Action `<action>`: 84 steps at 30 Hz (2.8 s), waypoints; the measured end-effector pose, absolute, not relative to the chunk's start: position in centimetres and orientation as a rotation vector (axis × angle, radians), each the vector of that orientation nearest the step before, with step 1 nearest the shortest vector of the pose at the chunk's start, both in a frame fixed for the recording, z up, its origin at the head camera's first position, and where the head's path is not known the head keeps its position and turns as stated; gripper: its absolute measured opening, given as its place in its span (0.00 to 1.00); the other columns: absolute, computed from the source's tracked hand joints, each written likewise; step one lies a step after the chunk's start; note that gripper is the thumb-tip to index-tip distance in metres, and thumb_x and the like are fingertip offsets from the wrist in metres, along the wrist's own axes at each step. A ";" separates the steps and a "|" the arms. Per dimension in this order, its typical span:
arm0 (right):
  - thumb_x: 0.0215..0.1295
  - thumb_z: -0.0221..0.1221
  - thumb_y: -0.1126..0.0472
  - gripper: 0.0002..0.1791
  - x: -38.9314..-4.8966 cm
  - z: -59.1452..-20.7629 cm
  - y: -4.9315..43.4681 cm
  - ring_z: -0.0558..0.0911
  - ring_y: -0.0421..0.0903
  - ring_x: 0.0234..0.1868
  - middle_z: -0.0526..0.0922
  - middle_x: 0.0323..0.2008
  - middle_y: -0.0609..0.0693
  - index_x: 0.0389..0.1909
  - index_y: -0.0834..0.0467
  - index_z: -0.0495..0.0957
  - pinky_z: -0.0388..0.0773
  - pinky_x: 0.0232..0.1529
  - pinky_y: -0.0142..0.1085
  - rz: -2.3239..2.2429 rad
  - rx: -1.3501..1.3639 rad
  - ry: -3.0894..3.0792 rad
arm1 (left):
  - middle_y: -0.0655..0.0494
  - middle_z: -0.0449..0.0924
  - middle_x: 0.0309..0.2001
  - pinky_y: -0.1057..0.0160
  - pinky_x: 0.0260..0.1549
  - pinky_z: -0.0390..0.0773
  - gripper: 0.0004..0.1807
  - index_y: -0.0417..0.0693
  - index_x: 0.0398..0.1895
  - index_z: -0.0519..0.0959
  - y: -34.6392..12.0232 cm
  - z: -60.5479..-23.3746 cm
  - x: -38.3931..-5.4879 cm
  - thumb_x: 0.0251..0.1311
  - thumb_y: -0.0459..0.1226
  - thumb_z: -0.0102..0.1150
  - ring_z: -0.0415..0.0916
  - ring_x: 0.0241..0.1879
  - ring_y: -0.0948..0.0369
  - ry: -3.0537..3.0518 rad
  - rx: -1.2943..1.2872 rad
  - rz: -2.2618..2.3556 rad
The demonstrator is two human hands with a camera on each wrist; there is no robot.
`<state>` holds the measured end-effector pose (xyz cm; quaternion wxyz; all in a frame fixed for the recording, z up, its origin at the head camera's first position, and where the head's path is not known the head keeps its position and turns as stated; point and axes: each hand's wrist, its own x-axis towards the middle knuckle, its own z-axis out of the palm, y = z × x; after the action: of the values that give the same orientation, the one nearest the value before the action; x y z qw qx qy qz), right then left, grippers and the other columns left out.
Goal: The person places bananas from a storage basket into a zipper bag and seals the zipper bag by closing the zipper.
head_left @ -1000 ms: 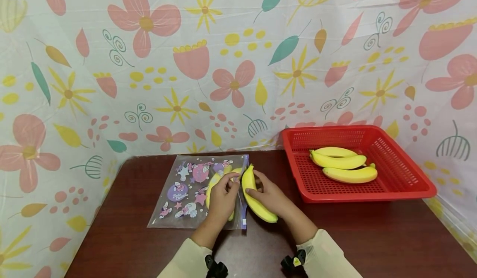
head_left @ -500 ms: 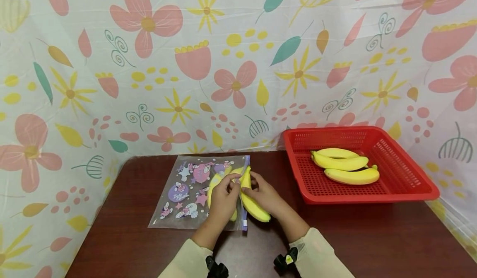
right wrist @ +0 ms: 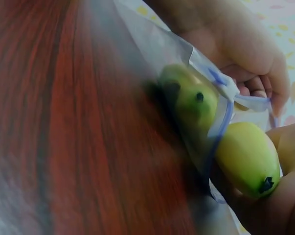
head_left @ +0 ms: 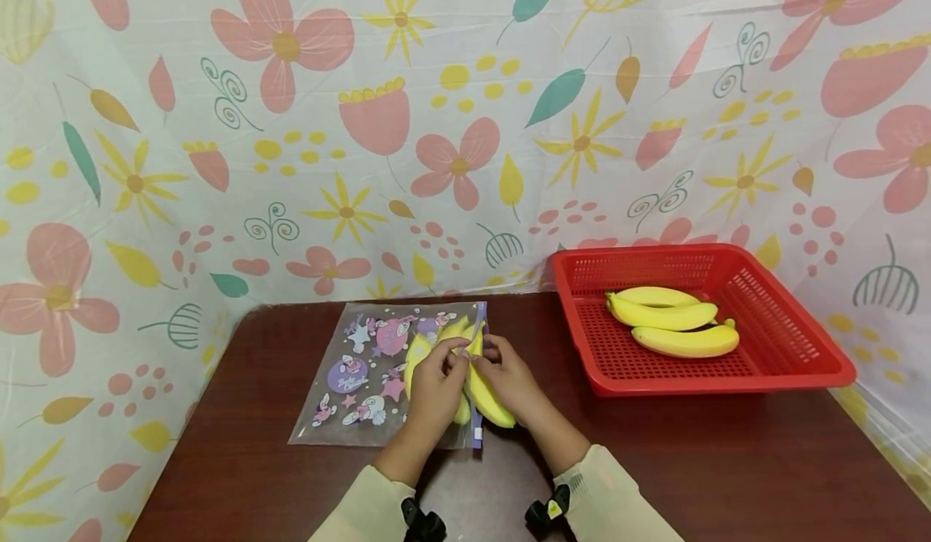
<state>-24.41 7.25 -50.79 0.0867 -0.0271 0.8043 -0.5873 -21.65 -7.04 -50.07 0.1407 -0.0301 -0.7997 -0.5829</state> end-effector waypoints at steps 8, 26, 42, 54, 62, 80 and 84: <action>0.70 0.58 0.55 0.30 -24.0 -51.0 7.0 0.81 0.54 0.55 0.77 0.58 0.61 0.71 0.53 0.67 0.80 0.46 0.37 -1.896 -0.049 2.298 | 0.60 0.70 0.21 0.71 0.16 0.66 0.11 0.53 0.50 0.85 -7.0 -50.1 -21.8 0.68 0.38 0.58 0.64 0.16 0.70 -2.302 -0.084 -1.681; 0.74 0.53 0.60 0.20 -23.3 -51.3 6.3 0.79 0.56 0.60 0.79 0.61 0.62 0.64 0.60 0.73 0.78 0.57 0.42 -1.906 -0.180 2.297 | 0.58 0.72 0.21 0.71 0.15 0.67 0.11 0.50 0.51 0.84 -6.8 -50.0 -21.6 0.69 0.37 0.57 0.65 0.16 0.70 -2.302 -0.127 -1.678; 0.72 0.55 0.61 0.12 -23.1 -51.6 6.0 0.81 0.44 0.44 0.86 0.44 0.55 0.48 0.60 0.83 0.77 0.46 0.36 -1.901 -0.160 2.336 | 0.59 0.72 0.21 0.71 0.16 0.66 0.12 0.49 0.50 0.85 -6.7 -49.9 -21.5 0.69 0.36 0.57 0.64 0.17 0.70 -2.312 -0.124 -1.662; 0.69 0.50 0.70 0.20 -22.7 -51.2 6.0 0.78 0.44 0.41 0.85 0.44 0.57 0.55 0.62 0.84 0.76 0.43 0.34 -1.841 -0.251 2.341 | 0.60 0.71 0.20 0.69 0.15 0.68 0.13 0.49 0.52 0.84 -6.8 -50.0 -21.5 0.69 0.36 0.55 0.66 0.15 0.69 -2.312 -0.120 -1.691; 0.66 0.48 0.72 0.21 -22.8 -51.3 6.1 0.75 0.42 0.31 0.80 0.29 0.52 0.51 0.60 0.85 0.72 0.34 0.33 -1.822 -0.247 2.336 | 0.60 0.71 0.21 0.67 0.16 0.72 0.13 0.52 0.52 0.84 -6.8 -50.0 -21.5 0.70 0.37 0.54 0.67 0.15 0.68 -2.315 -0.116 -1.706; 0.68 0.55 0.68 0.10 -23.1 -50.4 6.2 0.79 0.41 0.38 0.85 0.43 0.57 0.48 0.61 0.80 0.78 0.37 0.33 -1.945 -0.188 2.323 | 0.59 0.72 0.22 0.70 0.17 0.66 0.11 0.49 0.51 0.85 -6.9 -49.9 -21.6 0.69 0.36 0.57 0.64 0.17 0.70 -2.291 -0.120 -1.655; 0.69 0.56 0.67 0.08 -22.7 -49.6 6.1 0.75 0.42 0.34 0.81 0.39 0.56 0.45 0.62 0.79 0.73 0.33 0.30 -1.954 -0.179 2.363 | 0.59 0.72 0.21 0.70 0.17 0.66 0.12 0.49 0.51 0.85 -6.8 -50.0 -21.6 0.68 0.35 0.57 0.64 0.17 0.70 -2.284 -0.114 -1.645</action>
<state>-22.70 6.12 -49.58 0.0349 -0.0582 0.7689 -0.6357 -21.61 -6.85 -49.97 0.1615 -0.0400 -0.8002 -0.5762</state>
